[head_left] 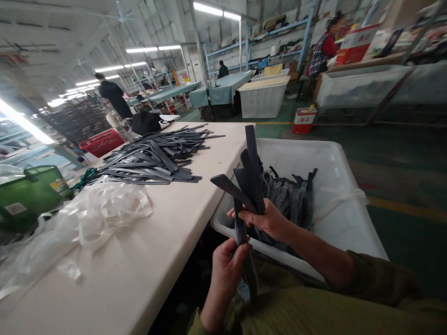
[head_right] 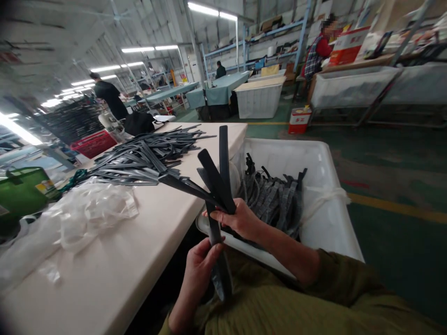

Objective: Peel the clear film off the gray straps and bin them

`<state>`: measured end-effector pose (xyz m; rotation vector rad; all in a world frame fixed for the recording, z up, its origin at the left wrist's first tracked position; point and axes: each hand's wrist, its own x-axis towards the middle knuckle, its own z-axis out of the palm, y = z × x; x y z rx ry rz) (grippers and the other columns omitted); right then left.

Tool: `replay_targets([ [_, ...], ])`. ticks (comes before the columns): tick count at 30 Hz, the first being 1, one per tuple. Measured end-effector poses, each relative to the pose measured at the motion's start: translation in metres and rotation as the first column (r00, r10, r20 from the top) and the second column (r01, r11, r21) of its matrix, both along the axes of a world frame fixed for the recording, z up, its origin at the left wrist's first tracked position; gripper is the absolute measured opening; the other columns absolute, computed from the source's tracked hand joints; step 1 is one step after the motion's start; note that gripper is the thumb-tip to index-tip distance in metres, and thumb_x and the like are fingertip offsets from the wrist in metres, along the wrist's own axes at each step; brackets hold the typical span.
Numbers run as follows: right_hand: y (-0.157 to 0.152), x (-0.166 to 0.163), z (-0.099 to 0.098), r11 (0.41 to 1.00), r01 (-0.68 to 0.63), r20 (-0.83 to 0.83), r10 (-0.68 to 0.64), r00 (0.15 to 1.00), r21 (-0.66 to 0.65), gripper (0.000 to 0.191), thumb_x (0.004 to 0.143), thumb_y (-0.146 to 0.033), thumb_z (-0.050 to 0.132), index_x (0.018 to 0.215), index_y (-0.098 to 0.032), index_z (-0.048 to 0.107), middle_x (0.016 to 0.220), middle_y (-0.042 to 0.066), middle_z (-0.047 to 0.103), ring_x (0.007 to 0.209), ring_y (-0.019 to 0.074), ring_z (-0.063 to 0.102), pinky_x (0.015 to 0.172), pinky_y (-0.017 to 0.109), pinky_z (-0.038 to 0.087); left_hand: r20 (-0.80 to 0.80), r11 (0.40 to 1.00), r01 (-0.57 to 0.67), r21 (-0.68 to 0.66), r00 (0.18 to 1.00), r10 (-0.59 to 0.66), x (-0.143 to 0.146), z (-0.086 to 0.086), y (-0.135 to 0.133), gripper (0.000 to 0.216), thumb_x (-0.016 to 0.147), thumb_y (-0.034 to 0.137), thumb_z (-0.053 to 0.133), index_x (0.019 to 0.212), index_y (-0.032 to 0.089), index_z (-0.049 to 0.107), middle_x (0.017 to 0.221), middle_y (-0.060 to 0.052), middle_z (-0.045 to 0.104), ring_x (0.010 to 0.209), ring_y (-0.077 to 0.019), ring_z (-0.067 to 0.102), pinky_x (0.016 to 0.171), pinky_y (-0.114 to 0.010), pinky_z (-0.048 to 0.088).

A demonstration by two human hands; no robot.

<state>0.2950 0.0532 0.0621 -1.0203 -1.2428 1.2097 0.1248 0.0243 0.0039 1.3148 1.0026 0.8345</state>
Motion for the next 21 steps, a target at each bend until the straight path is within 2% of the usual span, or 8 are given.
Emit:
replay_targets([
  [4, -0.013, 0.031, 0.011, 0.985, 0.171, 0.025, -0.172, 0.985, 0.006, 0.027, 0.074, -0.044, 0.078, 0.078, -0.017, 0.077, 0.089, 0.009, 0.078, 0.052, 0.0115, 0.051, 0.043, 0.024, 0.037, -0.129, 0.991, 0.126, 0.051, 0.985, -0.119, 0.003, -0.023, -0.016, 0.020, 0.082, 0.037, 0.068, 0.086, 0.021, 0.079, 0.078, -0.003, 0.072, 0.075, -0.0209, 0.061, 0.071, -0.030, 0.046],
  [7, -0.017, 0.055, 0.018, 0.957, 0.289, 0.075, -0.291, 0.954, 0.032, 0.028, 0.074, -0.044, 0.078, 0.080, -0.017, 0.078, 0.089, 0.009, 0.078, 0.049, 0.0101, 0.049, 0.038, 0.024, 0.028, -0.180, 0.981, 0.174, 0.087, 0.971, -0.157, 0.009, -0.028, -0.019, 0.015, 0.082, 0.032, 0.068, 0.086, 0.024, 0.080, 0.083, -0.004, 0.075, 0.080, -0.0235, 0.065, 0.077, -0.032, 0.048],
  [10, -0.015, 0.081, 0.028, 0.918, 0.390, 0.083, -0.395, 0.915, 0.072, 0.026, 0.073, -0.043, 0.080, 0.081, -0.018, 0.075, 0.086, 0.007, 0.078, 0.046, 0.0091, 0.049, 0.036, 0.023, 0.022, -0.107, 0.987, 0.123, 0.108, 0.988, -0.112, 0.012, -0.026, -0.016, 0.020, 0.081, 0.032, 0.069, 0.099, 0.026, 0.078, 0.096, -0.005, 0.076, 0.093, -0.0255, 0.067, 0.087, -0.035, 0.050],
  [13, -0.010, 0.106, 0.043, 0.848, 0.502, 0.032, -0.514, 0.857, 0.170, 0.027, 0.068, -0.041, 0.085, 0.074, -0.022, 0.067, 0.083, 0.005, 0.078, 0.045, 0.0096, 0.051, 0.035, 0.022, 0.024, -0.044, 0.995, 0.011, 0.094, 0.999, -0.007, 0.007, -0.028, -0.014, 0.035, 0.080, 0.034, 0.072, 0.114, 0.025, 0.073, 0.113, -0.008, 0.073, 0.106, -0.0272, 0.065, 0.099, -0.039, 0.047],
  [16, -0.001, 0.128, 0.052, 0.805, 0.506, 0.166, -0.570, 0.805, 0.309, 0.025, 0.074, -0.044, 0.080, 0.076, -0.021, 0.071, 0.087, 0.006, 0.079, 0.044, 0.0087, 0.048, 0.035, 0.022, 0.026, -0.026, 0.999, -0.038, 0.007, 0.999, 0.038, -0.002, -0.037, -0.015, 0.043, 0.082, 0.039, 0.069, 0.122, 0.022, 0.068, 0.121, -0.011, 0.071, 0.108, -0.0273, 0.065, 0.099, -0.041, 0.048],
  [18, 0.010, 0.140, 0.049, 0.784, 0.502, 0.279, -0.607, 0.744, 0.365, 0.025, 0.079, -0.045, 0.074, 0.083, -0.020, 0.076, 0.090, 0.007, 0.078, 0.045, 0.0094, 0.049, 0.035, 0.023, 0.028, -0.021, 0.999, -0.034, -0.034, 0.999, 0.033, -0.007, -0.044, -0.016, 0.044, 0.083, 0.040, 0.068, 0.123, 0.021, 0.067, 0.125, -0.012, 0.069, 0.109, -0.0273, 0.065, 0.100, -0.042, 0.048],
  [21, 0.036, 0.153, 0.032, 0.740, 0.547, 0.355, -0.670, 0.652, 0.392, 0.030, 0.081, -0.045, 0.069, 0.091, -0.018, 0.077, 0.093, 0.007, 0.077, 0.053, 0.0126, 0.056, 0.040, 0.024, 0.036, -0.012, 0.998, -0.031, -0.058, 0.999, 0.030, -0.011, -0.050, -0.016, 0.043, 0.083, 0.041, 0.069, 0.122, 0.022, 0.068, 0.124, -0.011, 0.069, 0.109, -0.0268, 0.065, 0.100, -0.041, 0.048],
])
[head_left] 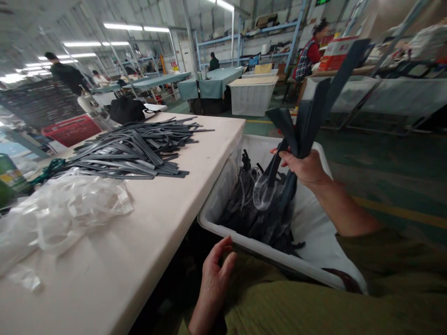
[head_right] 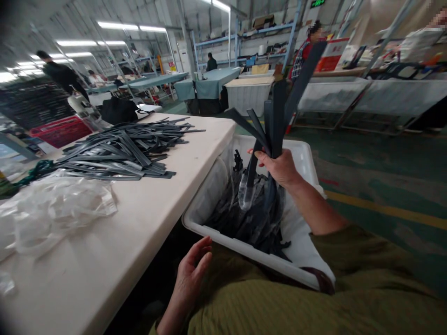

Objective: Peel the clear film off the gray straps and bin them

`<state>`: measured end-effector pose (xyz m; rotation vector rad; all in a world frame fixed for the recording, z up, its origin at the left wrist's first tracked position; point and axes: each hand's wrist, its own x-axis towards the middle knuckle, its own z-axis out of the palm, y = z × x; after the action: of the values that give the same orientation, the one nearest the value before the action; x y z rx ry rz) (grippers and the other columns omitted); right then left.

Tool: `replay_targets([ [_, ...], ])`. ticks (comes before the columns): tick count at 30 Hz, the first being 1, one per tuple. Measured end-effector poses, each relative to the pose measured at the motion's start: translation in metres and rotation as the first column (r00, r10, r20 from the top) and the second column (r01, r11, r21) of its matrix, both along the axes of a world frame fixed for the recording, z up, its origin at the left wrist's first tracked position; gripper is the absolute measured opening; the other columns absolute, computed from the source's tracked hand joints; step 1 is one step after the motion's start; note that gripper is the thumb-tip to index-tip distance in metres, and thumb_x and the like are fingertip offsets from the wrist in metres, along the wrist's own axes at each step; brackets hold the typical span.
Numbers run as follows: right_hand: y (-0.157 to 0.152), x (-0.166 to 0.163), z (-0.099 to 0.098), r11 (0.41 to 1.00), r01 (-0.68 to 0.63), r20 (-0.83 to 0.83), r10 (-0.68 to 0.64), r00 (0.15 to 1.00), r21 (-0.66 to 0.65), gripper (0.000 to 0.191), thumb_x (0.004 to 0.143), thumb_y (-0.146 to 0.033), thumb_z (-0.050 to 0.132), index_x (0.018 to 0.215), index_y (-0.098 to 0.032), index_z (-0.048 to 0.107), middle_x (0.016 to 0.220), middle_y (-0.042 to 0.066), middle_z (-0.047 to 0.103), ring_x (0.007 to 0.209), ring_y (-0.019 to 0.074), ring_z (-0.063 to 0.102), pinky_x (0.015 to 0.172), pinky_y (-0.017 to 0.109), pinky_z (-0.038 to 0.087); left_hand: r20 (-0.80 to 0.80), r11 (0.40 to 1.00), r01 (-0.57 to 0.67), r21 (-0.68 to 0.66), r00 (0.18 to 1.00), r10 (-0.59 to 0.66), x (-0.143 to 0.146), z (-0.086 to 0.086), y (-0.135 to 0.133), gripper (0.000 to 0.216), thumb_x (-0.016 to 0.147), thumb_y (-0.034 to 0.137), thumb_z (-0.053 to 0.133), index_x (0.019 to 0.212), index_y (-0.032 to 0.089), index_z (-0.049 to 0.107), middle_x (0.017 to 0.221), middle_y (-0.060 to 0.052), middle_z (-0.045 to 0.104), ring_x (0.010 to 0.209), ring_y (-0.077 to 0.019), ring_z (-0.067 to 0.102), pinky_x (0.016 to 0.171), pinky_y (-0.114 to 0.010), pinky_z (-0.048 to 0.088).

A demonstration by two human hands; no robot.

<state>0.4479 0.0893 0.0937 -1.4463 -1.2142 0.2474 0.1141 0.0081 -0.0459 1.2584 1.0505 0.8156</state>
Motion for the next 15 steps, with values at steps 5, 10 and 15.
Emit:
replay_targets([
  [5, 0.051, 0.011, -0.050, 0.993, 0.077, 0.026, -0.075, 0.997, -0.092, 0.031, 0.078, -0.044, 0.073, 0.088, -0.014, 0.076, 0.069, 0.004, 0.072, 0.064, 0.0203, 0.065, 0.059, 0.030, 0.050, -0.007, 0.999, -0.046, -0.017, 0.999, 0.046, -0.005, -0.006, 0.001, 0.045, 0.081, 0.043, 0.071, 0.121, 0.023, 0.069, 0.119, -0.011, 0.072, 0.107, -0.0266, 0.066, 0.097, -0.040, 0.050],
  [10, 0.064, 0.002, -0.113, 0.975, 0.078, 0.032, -0.073, 0.997, -0.209, 0.023, 0.084, -0.032, 0.076, 0.100, -0.016, 0.071, 0.097, 0.006, 0.074, 0.096, 0.0248, 0.068, 0.087, 0.039, 0.053, -0.034, 0.994, -0.103, -0.024, 0.994, 0.102, -0.017, -0.020, 0.002, 0.050, 0.080, 0.047, 0.072, 0.123, 0.023, 0.067, 0.111, -0.010, 0.073, 0.108, -0.0264, 0.066, 0.095, -0.037, 0.050],
  [15, 0.056, -0.014, -0.160, 0.952, 0.073, -0.064, -0.096, 0.993, -0.298, 0.019, 0.096, -0.033, 0.065, 0.103, -0.016, 0.067, 0.104, 0.005, 0.070, 0.090, 0.0195, 0.068, 0.082, 0.039, 0.057, -0.029, 0.991, -0.129, -0.046, 0.991, 0.128, -0.026, -0.033, 0.001, 0.049, 0.079, 0.050, 0.072, 0.120, 0.023, 0.069, 0.122, -0.011, 0.070, 0.109, -0.0262, 0.066, 0.094, -0.036, 0.051],
])
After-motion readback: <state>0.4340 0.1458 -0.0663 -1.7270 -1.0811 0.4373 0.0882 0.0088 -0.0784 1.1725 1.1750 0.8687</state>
